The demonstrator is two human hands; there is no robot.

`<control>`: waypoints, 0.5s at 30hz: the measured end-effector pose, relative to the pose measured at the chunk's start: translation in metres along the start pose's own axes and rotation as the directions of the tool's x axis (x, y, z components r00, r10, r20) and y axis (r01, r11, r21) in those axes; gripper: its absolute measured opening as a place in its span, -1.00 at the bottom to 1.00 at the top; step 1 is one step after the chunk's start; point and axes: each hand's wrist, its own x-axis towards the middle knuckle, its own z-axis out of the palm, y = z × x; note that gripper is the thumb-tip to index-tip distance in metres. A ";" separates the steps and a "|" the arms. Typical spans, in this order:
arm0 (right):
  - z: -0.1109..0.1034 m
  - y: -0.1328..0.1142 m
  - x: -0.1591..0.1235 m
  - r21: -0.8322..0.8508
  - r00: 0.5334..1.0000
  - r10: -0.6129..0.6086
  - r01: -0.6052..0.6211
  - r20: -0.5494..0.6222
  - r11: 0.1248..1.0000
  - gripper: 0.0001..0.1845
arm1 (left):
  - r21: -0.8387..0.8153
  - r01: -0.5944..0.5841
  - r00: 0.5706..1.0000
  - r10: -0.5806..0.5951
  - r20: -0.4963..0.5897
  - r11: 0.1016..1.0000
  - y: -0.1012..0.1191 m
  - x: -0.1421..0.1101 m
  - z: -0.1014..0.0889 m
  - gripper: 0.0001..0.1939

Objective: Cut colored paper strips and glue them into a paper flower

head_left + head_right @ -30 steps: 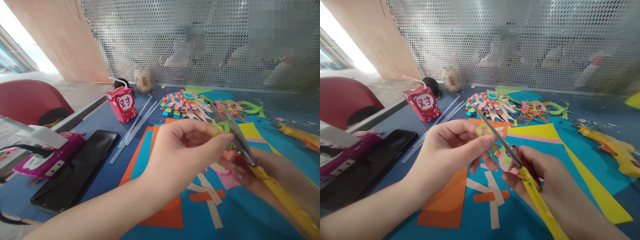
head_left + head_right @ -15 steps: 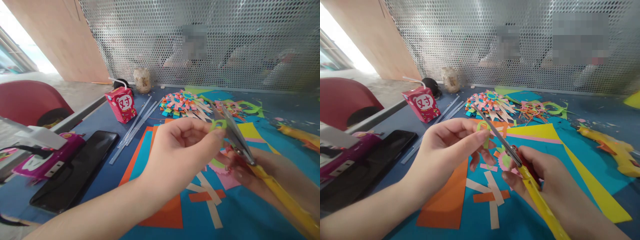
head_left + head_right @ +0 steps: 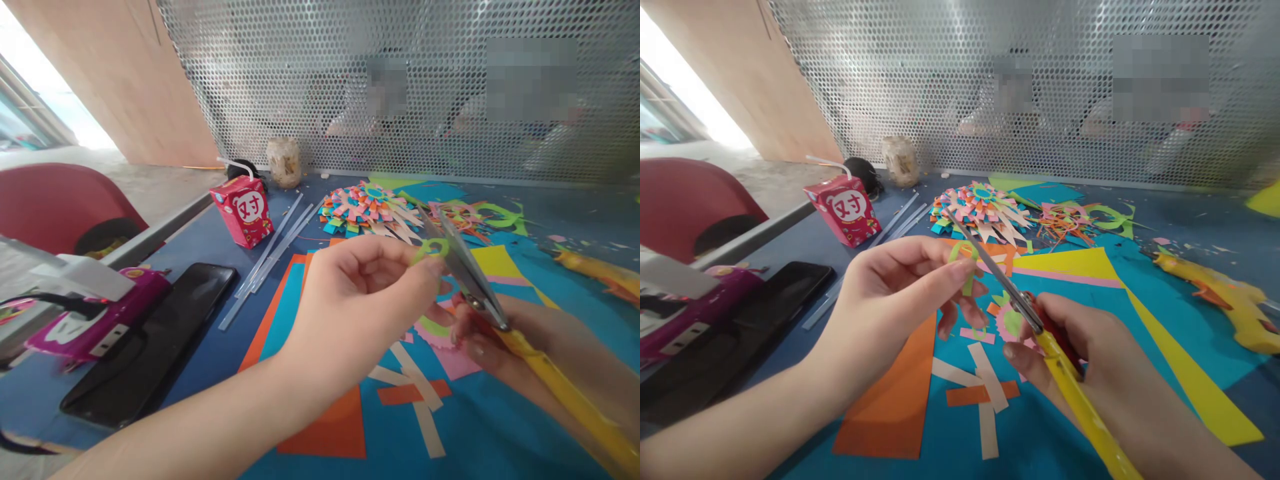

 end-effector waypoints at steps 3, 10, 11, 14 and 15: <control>0.000 0.002 -0.002 -0.027 0.999 -0.017 0.018 0.037 0.999 -0.75 | 0.004 -0.004 1.000 0.004 -0.016 1.000 0.000 0.001 0.000 -0.89; 0.000 0.000 -0.002 -0.060 0.999 -0.035 0.035 0.006 0.998 -0.74 | -0.016 -0.020 1.000 0.020 -0.006 1.000 0.000 0.002 0.000 -0.87; 0.000 -0.001 -0.001 -0.068 0.999 -0.032 0.033 0.010 0.997 -0.74 | -0.020 -0.020 1.000 0.019 -0.004 1.000 0.000 0.002 0.000 -0.87; -0.001 -0.002 -0.001 -0.082 1.000 -0.027 0.028 0.012 0.996 -0.72 | -0.017 -0.021 1.000 0.021 -0.009 1.000 -0.001 0.002 -0.001 -0.87; 0.000 -0.002 0.000 -0.088 1.000 -0.030 0.030 0.001 0.996 -0.71 | -0.011 -0.022 1.000 0.022 -0.012 1.000 -0.001 0.002 -0.001 -0.87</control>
